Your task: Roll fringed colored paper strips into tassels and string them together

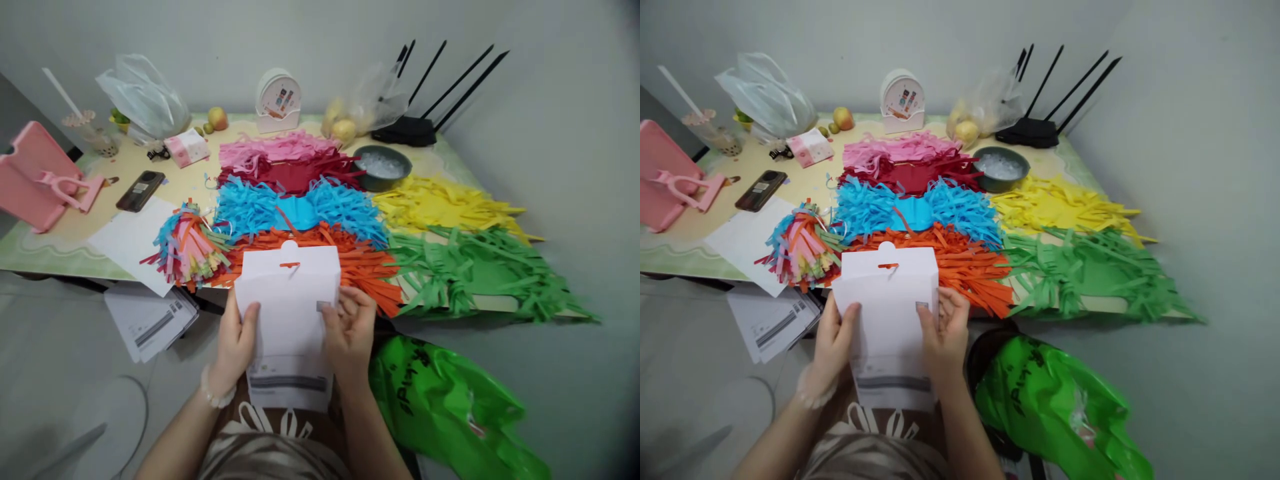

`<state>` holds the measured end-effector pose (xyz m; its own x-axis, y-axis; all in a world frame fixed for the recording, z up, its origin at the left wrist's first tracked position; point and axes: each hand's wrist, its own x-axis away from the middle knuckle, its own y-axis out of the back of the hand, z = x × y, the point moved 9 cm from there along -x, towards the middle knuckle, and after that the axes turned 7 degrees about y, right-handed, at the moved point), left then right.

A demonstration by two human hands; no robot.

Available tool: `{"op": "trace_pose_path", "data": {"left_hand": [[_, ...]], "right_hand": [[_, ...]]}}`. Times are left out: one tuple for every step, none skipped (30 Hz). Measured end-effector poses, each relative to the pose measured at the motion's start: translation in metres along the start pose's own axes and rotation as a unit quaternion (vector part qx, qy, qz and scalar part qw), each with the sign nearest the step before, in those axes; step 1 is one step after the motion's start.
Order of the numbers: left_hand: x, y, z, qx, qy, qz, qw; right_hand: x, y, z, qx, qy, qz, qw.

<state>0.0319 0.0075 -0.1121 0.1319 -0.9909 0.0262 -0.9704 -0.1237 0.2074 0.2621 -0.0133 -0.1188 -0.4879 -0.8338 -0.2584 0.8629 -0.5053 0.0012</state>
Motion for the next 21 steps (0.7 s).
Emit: {"op": "trace_pose_path", "data": {"left_hand": [[-0.002, -0.003, -0.003, 0.001, -0.003, 0.006, 1.000], [-0.003, -0.004, -0.005, 0.013, 0.001, 0.006, 1.000], [-0.005, -0.003, -0.006, 0.036, 0.008, 0.000, 0.999], [-0.006, -0.001, -0.006, 0.070, 0.015, -0.012, 0.997], [-0.007, 0.001, -0.006, 0.109, 0.021, -0.027, 0.994], [-0.009, 0.004, -0.005, 0.143, 0.023, -0.041, 0.989], [-0.010, 0.007, -0.004, 0.170, 0.025, -0.051, 0.984], [-0.011, 0.008, -0.003, 0.185, 0.027, -0.056, 0.981], [-0.012, 0.009, -0.003, 0.191, 0.029, -0.058, 0.979], [-0.013, 0.010, -0.002, 0.193, 0.030, -0.060, 0.979], [-0.013, 0.011, -0.002, 0.196, 0.032, -0.061, 0.978], [-0.014, 0.011, -0.001, 0.202, 0.036, -0.063, 0.977], [-0.014, 0.012, 0.001, 0.211, 0.042, -0.067, 0.974], [-0.014, 0.013, 0.002, 0.220, 0.048, -0.074, 0.972], [-0.014, 0.015, 0.004, 0.227, 0.053, -0.081, 0.969], [-0.015, 0.016, 0.004, 0.234, 0.058, -0.089, 0.967], [-0.015, 0.017, 0.005, 0.239, 0.061, -0.095, 0.965], [-0.016, 0.017, 0.005, 0.244, 0.064, -0.099, 0.963], [-0.016, 0.017, 0.005, 0.250, 0.069, -0.101, 0.960], [-0.017, 0.017, 0.006, 0.258, 0.077, -0.101, 0.958], [-0.017, 0.017, 0.007, 0.268, 0.088, -0.100, 0.954]], "right_hand": [[0.000, 0.003, 0.002, 0.001, 0.005, -0.015, 1.000], [0.000, 0.005, 0.003, 0.007, 0.008, -0.025, 1.000], [-0.001, 0.006, 0.004, 0.015, 0.008, -0.028, 0.999], [-0.001, 0.005, 0.005, 0.020, 0.005, -0.022, 1.000], [-0.001, 0.003, 0.006, 0.022, 0.001, -0.014, 1.000], [-0.002, 0.003, 0.007, 0.020, -0.001, -0.008, 1.000], [-0.002, 0.003, 0.009, 0.017, -0.002, -0.008, 1.000], [-0.002, 0.004, 0.011, 0.011, 0.000, -0.014, 1.000], [-0.003, 0.005, 0.012, 0.005, 0.002, -0.023, 1.000], [-0.004, 0.007, 0.014, -0.001, 0.003, -0.031, 1.000], [-0.005, 0.008, 0.014, -0.007, 0.002, -0.039, 0.999], [-0.007, 0.009, 0.014, -0.014, -0.001, -0.044, 0.999], [-0.008, 0.010, 0.013, -0.021, -0.007, -0.048, 0.999], [-0.008, 0.010, 0.012, -0.030, -0.015, -0.050, 0.998], [-0.009, 0.010, 0.010, -0.042, -0.023, -0.053, 0.997], [-0.008, 0.011, 0.008, -0.055, -0.029, -0.058, 0.996], [-0.007, 0.012, 0.006, -0.066, -0.035, -0.066, 0.995], [-0.006, 0.013, 0.004, -0.074, -0.039, -0.075, 0.994], [-0.005, 0.015, 0.002, -0.079, -0.042, -0.085, 0.992], [-0.004, 0.016, 0.001, -0.084, -0.046, -0.095, 0.991], [-0.003, 0.017, -0.001, -0.090, -0.053, -0.101, 0.989]]}}
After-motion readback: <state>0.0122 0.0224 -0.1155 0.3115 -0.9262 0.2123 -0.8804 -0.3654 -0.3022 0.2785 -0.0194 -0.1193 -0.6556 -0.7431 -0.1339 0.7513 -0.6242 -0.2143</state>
